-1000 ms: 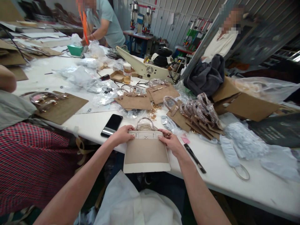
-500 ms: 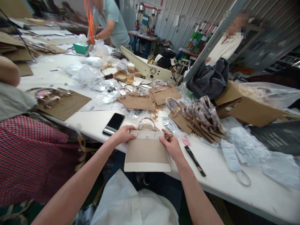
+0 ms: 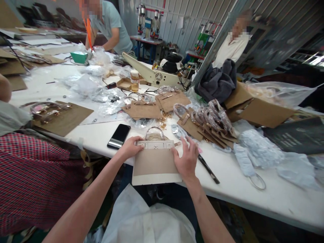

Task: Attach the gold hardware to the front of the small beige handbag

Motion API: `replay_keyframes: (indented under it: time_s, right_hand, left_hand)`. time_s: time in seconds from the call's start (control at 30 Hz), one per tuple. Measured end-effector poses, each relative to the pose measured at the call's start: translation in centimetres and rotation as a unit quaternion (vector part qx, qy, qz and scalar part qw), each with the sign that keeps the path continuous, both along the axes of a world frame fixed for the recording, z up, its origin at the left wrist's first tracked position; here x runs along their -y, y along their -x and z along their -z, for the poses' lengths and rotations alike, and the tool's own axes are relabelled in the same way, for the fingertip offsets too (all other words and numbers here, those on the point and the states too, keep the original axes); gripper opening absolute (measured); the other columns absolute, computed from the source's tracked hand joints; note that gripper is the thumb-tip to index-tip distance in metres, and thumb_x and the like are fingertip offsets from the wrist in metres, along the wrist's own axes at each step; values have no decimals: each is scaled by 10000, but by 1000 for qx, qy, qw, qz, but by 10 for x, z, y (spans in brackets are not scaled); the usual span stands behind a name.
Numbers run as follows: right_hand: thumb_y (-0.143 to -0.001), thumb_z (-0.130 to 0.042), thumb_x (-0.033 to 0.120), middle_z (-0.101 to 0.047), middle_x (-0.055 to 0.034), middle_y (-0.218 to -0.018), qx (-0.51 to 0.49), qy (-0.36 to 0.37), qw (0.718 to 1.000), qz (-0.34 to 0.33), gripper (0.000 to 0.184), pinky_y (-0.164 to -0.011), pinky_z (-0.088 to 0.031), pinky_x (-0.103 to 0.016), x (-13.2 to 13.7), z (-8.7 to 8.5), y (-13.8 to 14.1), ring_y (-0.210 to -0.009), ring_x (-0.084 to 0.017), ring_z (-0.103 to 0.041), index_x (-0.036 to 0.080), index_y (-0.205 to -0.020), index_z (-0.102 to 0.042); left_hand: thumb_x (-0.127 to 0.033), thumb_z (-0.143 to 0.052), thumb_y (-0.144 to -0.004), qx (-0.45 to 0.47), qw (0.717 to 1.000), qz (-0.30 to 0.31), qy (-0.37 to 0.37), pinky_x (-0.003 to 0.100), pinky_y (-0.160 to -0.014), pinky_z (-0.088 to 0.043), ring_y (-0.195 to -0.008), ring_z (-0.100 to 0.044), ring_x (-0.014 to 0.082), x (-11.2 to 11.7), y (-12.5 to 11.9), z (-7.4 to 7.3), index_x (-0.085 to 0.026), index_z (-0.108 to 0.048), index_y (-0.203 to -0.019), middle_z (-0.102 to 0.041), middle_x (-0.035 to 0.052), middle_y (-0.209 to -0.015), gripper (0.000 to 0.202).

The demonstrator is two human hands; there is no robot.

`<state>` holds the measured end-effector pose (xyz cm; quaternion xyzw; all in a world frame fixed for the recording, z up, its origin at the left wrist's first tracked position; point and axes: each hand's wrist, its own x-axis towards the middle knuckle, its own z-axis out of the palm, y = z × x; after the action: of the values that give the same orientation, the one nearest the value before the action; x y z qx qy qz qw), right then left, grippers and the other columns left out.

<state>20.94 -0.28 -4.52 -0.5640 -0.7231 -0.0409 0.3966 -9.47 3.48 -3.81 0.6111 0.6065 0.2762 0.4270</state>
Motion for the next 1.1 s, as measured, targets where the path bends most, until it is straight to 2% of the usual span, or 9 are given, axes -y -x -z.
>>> replay_keyframes:
  time_s: [0.1, 0.17, 0.33, 0.53, 0.67, 0.8, 0.93, 1.0, 1.1]
  right_hand:
    - [-1080, -588, 173, -651, -147, -1334, 53, 68, 985, -151, 359, -1097, -483, -543, 6, -11, 12, -1250, -348, -593, 226, -1429, -658]
    - [-1073, -590, 143, -673, -132, -1256, 73, 113, 971, -198, 328, -1017, -515, -516, 5, -14, 21, -1155, -333, -615, 211, -1381, -681]
    - [-1085, -591, 130, -685, -103, -1190, 102, 130, 966, -199, 249, -949, -501, -503, -5, -8, 36, -1063, -316, -617, 207, -1288, -715]
    - [-1111, -562, 142, -695, -92, -1187, 75, 122, 972, -186, 225, -945, -464, -500, -8, 4, 37, -1073, -308, -624, 227, -1250, -717]
    - [-1120, -552, 148, -696, -85, -1173, 68, 128, 972, -188, 231, -945, -457, -492, -8, 8, 37, -1072, -299, -627, 240, -1249, -720]
    - [-1129, -558, 170, -686, -90, -1208, 47, 125, 975, -180, 230, -954, -457, -496, -7, 12, 36, -1124, -306, -623, 243, -1286, -708]
    - [-1126, -561, 185, -684, -99, -1210, 23, 120, 977, -174, 244, -972, -475, -499, -4, 14, 35, -1147, -312, -634, 256, -1304, -712]
    - [-1122, -559, 184, -681, -107, -1211, 10, 117, 978, -174, 264, -991, -486, -502, -3, 15, 35, -1153, -317, -636, 254, -1335, -698]
    - [-1117, -559, 192, -674, -129, -1246, -14, 103, 980, -171, 304, -1029, -489, -518, 0, 17, 33, -1177, -329, -626, 220, -1409, -637]
  left_hand:
    - [-357, -723, -744, 17, 1000, -3, 19, 285, -708, -483, -757, -625, 198, -4, -3, -2, -194, -786, -1063, -716, 17, -844, 363]
    - [-368, -728, -722, 24, 999, -7, 36, 280, -691, -464, -753, -612, 194, -5, -5, -4, -190, -780, -1047, -701, 11, -828, 375]
    - [-375, -715, -701, 9, 999, -11, 32, 288, -716, -461, -802, -625, 205, -6, -7, -4, -192, -772, -1029, -716, 17, -880, 380]
    - [-369, -725, -709, 13, 999, -13, 42, 292, -710, -449, -784, -611, 197, -8, -8, -2, -207, -755, -1005, -704, -4, -856, 339]
    - [-364, -730, -721, -28, 999, 8, 38, 314, -743, -457, -843, -636, 226, -14, -9, -6, -202, -719, -980, -696, 10, -876, 305]
    - [-339, -733, -767, -131, 991, 22, 11, 382, -946, -513, -1070, -671, 297, -19, -13, -18, -181, -716, -1099, -693, 118, -1149, 368]
    - [-398, -790, -789, -273, 959, 49, -57, 529, -1136, -452, -1379, -536, 416, -17, -23, -38, -187, -671, -1304, -549, 200, -1472, 569]
    - [-422, -798, -803, -312, 943, 81, -83, 585, -1173, -411, -1442, -470, 448, -16, -30, -46, -205, -655, -1351, -530, 195, -1511, 607]
    - [-410, -771, -834, -294, 940, 149, -87, 539, -1179, -425, -1373, -546, 413, -19, -37, -53, -191, -666, -1348, -558, 187, -1463, 568]
